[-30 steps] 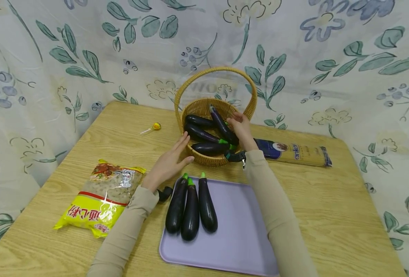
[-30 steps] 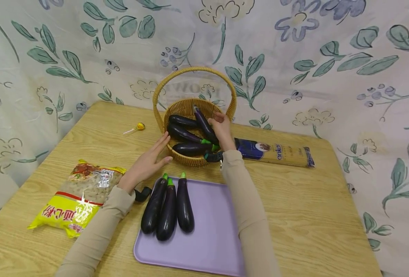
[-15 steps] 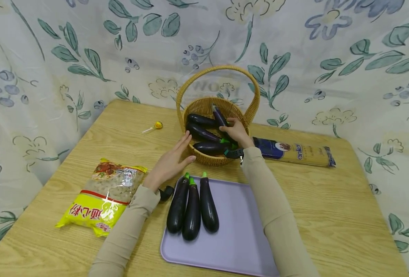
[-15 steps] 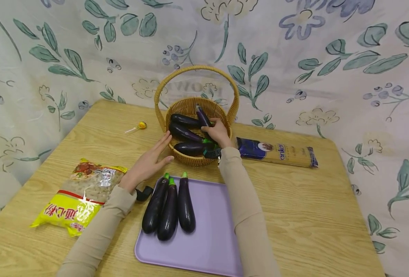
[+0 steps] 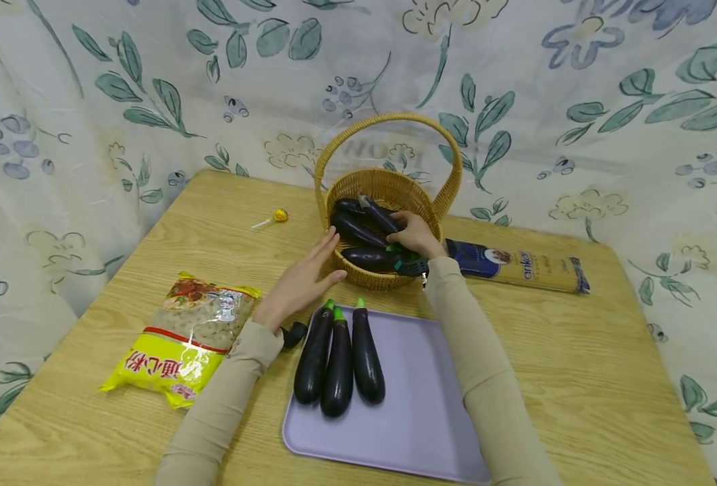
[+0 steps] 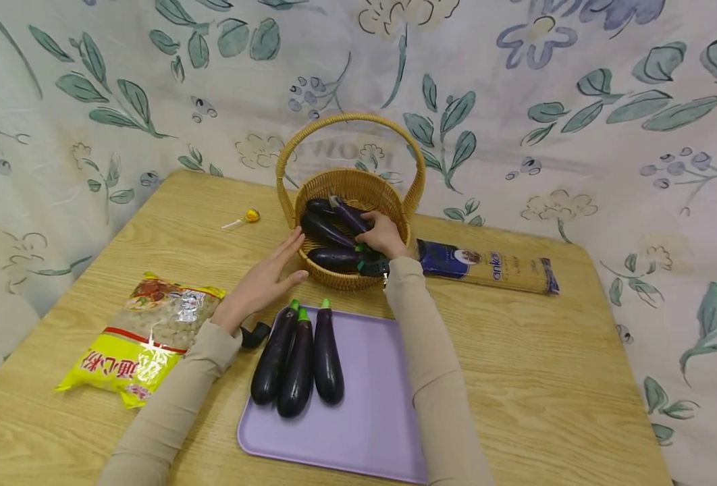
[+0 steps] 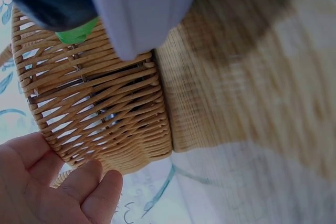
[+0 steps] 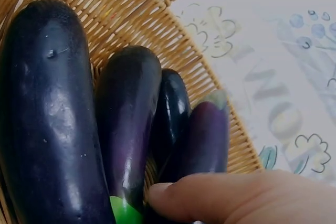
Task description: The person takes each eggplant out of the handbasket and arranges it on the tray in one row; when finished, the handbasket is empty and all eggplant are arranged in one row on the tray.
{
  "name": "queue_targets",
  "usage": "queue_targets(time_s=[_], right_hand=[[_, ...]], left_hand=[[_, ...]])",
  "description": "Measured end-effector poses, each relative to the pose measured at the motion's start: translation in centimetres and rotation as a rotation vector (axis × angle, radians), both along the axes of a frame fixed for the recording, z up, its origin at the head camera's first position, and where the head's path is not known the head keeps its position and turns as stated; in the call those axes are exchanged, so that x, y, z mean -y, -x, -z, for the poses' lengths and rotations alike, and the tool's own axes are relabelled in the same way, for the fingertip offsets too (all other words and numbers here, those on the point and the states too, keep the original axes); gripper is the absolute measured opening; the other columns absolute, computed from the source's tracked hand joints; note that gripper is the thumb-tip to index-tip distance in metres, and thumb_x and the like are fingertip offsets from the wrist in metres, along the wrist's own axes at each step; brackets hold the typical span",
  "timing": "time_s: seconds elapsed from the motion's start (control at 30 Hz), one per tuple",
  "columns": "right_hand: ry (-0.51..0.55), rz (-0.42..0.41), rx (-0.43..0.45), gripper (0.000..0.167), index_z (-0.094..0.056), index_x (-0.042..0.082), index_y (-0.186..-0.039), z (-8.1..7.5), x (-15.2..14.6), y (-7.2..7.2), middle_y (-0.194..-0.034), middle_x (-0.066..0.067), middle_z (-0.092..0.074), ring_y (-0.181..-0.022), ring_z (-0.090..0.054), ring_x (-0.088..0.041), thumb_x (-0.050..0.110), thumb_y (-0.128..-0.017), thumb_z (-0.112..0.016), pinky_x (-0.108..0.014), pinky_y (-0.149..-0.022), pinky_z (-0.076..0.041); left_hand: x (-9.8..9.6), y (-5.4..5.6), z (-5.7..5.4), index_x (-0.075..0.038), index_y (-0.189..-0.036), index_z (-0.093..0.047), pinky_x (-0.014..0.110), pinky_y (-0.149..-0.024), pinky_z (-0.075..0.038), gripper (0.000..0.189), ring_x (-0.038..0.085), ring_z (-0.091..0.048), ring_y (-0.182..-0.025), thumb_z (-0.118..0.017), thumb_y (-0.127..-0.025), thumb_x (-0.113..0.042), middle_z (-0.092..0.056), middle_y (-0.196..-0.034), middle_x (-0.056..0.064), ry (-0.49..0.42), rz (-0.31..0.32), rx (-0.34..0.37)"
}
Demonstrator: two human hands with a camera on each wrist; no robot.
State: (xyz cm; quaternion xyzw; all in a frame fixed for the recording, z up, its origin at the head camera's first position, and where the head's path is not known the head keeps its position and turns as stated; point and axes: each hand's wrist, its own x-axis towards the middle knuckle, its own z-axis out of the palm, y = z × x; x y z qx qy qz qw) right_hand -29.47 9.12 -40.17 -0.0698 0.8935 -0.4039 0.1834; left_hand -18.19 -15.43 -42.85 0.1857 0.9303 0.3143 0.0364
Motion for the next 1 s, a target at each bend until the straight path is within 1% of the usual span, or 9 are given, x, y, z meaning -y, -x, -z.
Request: queue_targets(time_s=[0.2,0.4,0.5,0.57,0.67,0.73,0.8,0.93,1.0], right_hand=[[0.085,0.062,-0.010,0.059,-0.042,0.011,-0.146,0.0,-0.3,0.0,-0.148,-0.020,-0.042,-0.129,-0.046,-0.035,0.015,-0.091,-0.062,-0.048,-0.103,-0.045],[0.189,0.102,-0.015,0.059,-0.038,0.013,-0.147,-0.8,-0.5,-0.3,-0.143,-0.017,-0.045,-0.123,-0.048,-0.032,0.020,-0.093,-0.059,-0.047,-0.100,-0.045],[0.241,0.123,-0.014,0.059,-0.036,0.014,-0.148,-1.5,-0.7,-0.4,-0.144,-0.016,-0.044,-0.123,-0.048,-0.031,0.020,-0.094,-0.058,-0.047,-0.101,-0.045],[0.287,0.143,-0.008,0.059,-0.035,0.014,-0.149,-1.9,-0.9,-0.6,-0.148,-0.014,-0.042,-0.129,-0.046,-0.031,0.021,-0.094,-0.057,-0.047,-0.105,-0.043],[0.351,0.163,0.006,0.060,-0.033,0.014,-0.150,-2.5,-1.0,-1.0,-0.152,-0.013,-0.037,-0.138,-0.040,-0.029,0.021,-0.095,-0.055,-0.047,-0.112,-0.038],[0.384,0.171,0.012,0.060,-0.032,0.014,-0.151,-2.8,-1.1,-1.4,-0.153,-0.013,-0.037,-0.140,-0.038,-0.028,0.022,-0.096,-0.054,-0.047,-0.114,-0.035],[0.415,0.179,0.017,0.059,-0.032,0.014,-0.151,-3.0,-1.2,-1.8,-0.151,-0.014,-0.039,-0.138,-0.041,-0.029,0.023,-0.096,-0.053,-0.047,-0.113,-0.036],[0.470,0.192,0.032,0.058,-0.031,0.016,-0.151,-3.3,-1.4,-2.9,-0.144,-0.015,-0.046,-0.129,-0.048,-0.031,0.024,-0.098,-0.051,-0.047,-0.109,-0.040],[0.486,0.192,0.041,0.057,-0.030,0.017,-0.152,-3.4,-1.5,-3.6,-0.144,-0.015,-0.046,-0.126,-0.049,-0.031,0.026,-0.099,-0.049,-0.047,-0.107,-0.040]], left_hand=[[-0.3,0.1,0.1,-0.022,-0.158,-0.008,0.056,-0.109,-0.039,0.079,0.038,-0.039,-0.139,-0.036,-0.096,-0.063,0.005,-0.163,-0.012,0.004,0.004,-0.007],[-0.3,-0.1,0.3,-0.021,-0.158,-0.010,0.057,-0.107,-0.041,0.080,0.038,-0.041,-0.138,-0.036,-0.096,-0.064,0.005,-0.164,-0.011,-0.006,0.005,-0.008],[-0.2,-0.1,0.2,-0.022,-0.158,-0.009,0.057,-0.104,-0.042,0.080,0.039,-0.042,-0.137,-0.036,-0.096,-0.065,0.005,-0.164,-0.010,-0.003,0.004,-0.009],[-0.1,-0.1,0.1,-0.023,-0.158,-0.009,0.058,-0.103,-0.043,0.079,0.040,-0.042,-0.136,-0.036,-0.096,-0.065,0.004,-0.164,-0.009,-0.006,0.005,-0.009],[0.0,0.0,0.1,-0.025,-0.157,-0.007,0.058,-0.104,-0.042,0.079,0.040,-0.041,-0.137,-0.035,-0.096,-0.065,0.005,-0.164,-0.011,-0.002,0.005,-0.005],[0.0,0.0,0.1,-0.026,-0.157,-0.006,0.058,-0.104,-0.042,0.078,0.039,-0.041,-0.137,-0.035,-0.096,-0.065,0.006,-0.163,-0.012,-0.002,0.002,-0.003],[0.1,0.1,0.1,-0.026,-0.157,-0.006,0.057,-0.106,-0.041,0.078,0.038,-0.040,-0.138,-0.035,-0.096,-0.065,0.006,-0.163,-0.012,-0.003,0.000,-0.002],[0.0,0.1,0.1,-0.021,-0.158,-0.009,0.057,-0.109,-0.038,0.080,0.037,-0.036,-0.141,-0.037,-0.096,-0.064,0.005,-0.164,-0.011,-0.004,-0.003,-0.007],[0.0,0.2,0.2,-0.019,-0.158,-0.011,0.057,-0.110,-0.037,0.080,0.037,-0.035,-0.142,-0.037,-0.096,-0.063,0.004,-0.164,-0.010,-0.003,-0.002,-0.009]])
